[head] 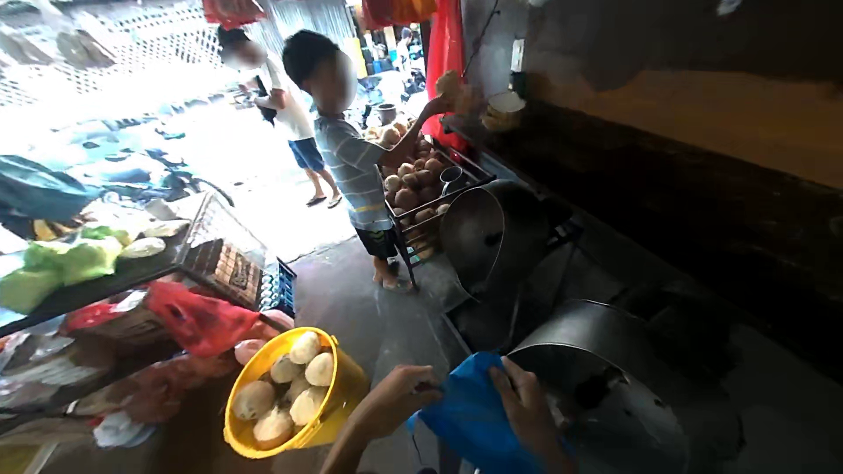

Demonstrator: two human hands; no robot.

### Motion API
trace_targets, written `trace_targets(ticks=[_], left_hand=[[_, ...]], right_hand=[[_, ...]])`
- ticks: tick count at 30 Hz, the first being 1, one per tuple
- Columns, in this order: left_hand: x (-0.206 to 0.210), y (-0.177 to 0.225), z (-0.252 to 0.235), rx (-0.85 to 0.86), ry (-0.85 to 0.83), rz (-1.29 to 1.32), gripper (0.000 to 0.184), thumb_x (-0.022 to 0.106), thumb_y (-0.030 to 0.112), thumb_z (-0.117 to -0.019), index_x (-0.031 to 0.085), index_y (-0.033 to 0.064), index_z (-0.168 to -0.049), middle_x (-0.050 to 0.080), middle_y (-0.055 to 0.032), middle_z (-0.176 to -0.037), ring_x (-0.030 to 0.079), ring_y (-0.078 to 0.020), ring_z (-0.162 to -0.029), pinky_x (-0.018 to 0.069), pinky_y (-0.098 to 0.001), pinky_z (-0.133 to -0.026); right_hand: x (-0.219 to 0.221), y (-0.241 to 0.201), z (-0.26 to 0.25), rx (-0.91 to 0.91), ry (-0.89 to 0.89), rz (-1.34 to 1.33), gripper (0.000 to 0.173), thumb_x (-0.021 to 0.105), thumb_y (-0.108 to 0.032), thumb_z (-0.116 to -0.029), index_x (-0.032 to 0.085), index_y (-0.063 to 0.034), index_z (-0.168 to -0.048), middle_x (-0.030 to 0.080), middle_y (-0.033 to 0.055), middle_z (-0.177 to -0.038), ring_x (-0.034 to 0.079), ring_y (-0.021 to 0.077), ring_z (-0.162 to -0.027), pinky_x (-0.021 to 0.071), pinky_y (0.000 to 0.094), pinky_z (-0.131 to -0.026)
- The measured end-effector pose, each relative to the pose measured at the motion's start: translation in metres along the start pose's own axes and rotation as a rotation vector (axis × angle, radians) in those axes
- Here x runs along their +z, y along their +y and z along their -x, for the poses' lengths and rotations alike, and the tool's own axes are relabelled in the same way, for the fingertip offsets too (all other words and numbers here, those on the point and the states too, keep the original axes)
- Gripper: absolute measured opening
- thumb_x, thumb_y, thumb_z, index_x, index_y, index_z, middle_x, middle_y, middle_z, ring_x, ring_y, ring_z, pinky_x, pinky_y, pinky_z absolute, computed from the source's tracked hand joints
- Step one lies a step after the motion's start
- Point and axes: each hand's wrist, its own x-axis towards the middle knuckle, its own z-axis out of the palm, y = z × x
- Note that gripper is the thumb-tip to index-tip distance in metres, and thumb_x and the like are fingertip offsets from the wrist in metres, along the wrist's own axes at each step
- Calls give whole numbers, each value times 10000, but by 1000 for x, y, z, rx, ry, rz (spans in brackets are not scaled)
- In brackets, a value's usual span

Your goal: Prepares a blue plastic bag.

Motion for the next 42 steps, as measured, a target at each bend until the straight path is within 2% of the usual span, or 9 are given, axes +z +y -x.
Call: trace_targets(ticks=[10, 13, 15, 20, 23, 27, 34, 39, 42], left_hand=[[-71, -70, -67, 2, -155, 152, 211, 603, 185, -1018, 695, -4, -1003, 665, -45, -841, 614, -79, -721, 535, -270, -701], [-89, -110, -83, 98, -82, 335, 228, 605, 199, -1015, 704, 0, -966, 665, -23, -819, 611, -66, -725, 533, -265, -707], [-100, -130, -93, 65, -67, 447, 217, 609, 210, -1002, 702, 27, -932, 663, 1, -816, 617, -63, -736, 540, -274, -715], [-132, -160, -134, -71, -123, 666, 141, 644, 199, -970, 664, 87, -887, 647, 33, -787, 607, -61, -705, 525, -267, -668], [-144, -175, -154, -71, -214, 745, 153, 660, 233, -958, 642, 101, -884, 636, 13, -780, 601, -86, -682, 517, -284, -640], [-157, -177, -170, -64, -319, 830, 132, 665, 237, -949, 608, 137, -885, 623, 33, -776, 590, -72, -676, 510, -272, -643], [-168, -169, -192, -151, -415, 884, 88, 607, 174, -1002, 606, 89, -982, 673, -7, -877, 656, -110, -798, 568, -328, -766], [-159, -193, -205, -258, -124, 931, 167, 483, 130, -1039, 625, 44, -1015, 693, -27, -846, 687, -140, -773, 600, -356, -746], [-160, -209, -214, -376, 222, 1025, 219, 447, 135, -1051, 578, 55, -895, 619, -16, -702, 603, -108, -605, 533, -288, -577]], right_hand=[[59, 32, -107, 101, 80, 83, 298, 545, -251, -1024, 706, -5, -1073, 694, 95, -789, 677, 168, -694, 577, 385, -669], [79, 38, -137, 0, 230, 143, 443, 546, -237, -1007, 579, 31, -1358, 682, 196, -1152, 684, 287, -1028, 574, 488, -902], [92, 38, -143, -48, 330, 148, 461, 536, -206, -995, 546, 78, -1359, 625, 243, -1284, 621, 322, -1194, 519, 493, -1013], [132, 29, -145, 49, 139, 203, 261, 551, -134, -1017, 693, 82, -1046, 720, 178, -939, 711, 241, -862, 593, 435, -816], [166, 28, -150, 231, -72, 208, 351, 633, -243, -1004, 687, 82, -1125, 728, 205, -984, 724, 308, -894, 591, 507, -853], [203, 21, -164, 322, 33, 106, 445, 663, -256, -979, 621, 120, -1215, 726, 210, -997, 729, 274, -906, 596, 484, -862], [201, 29, -181, 246, 269, 141, 240, 574, -92, -973, 676, 118, -1027, 697, 168, -868, 680, 166, -791, 583, 363, -769], [178, 25, -170, 335, 472, 121, 229, 520, -98, -992, 601, 111, -948, 578, 47, -795, 553, 1, -731, 506, 200, -715], [168, 27, -150, 441, 550, 166, 232, 507, -81, -972, 598, 132, -948, 601, 97, -775, 599, 70, -700, 548, 275, -690]])
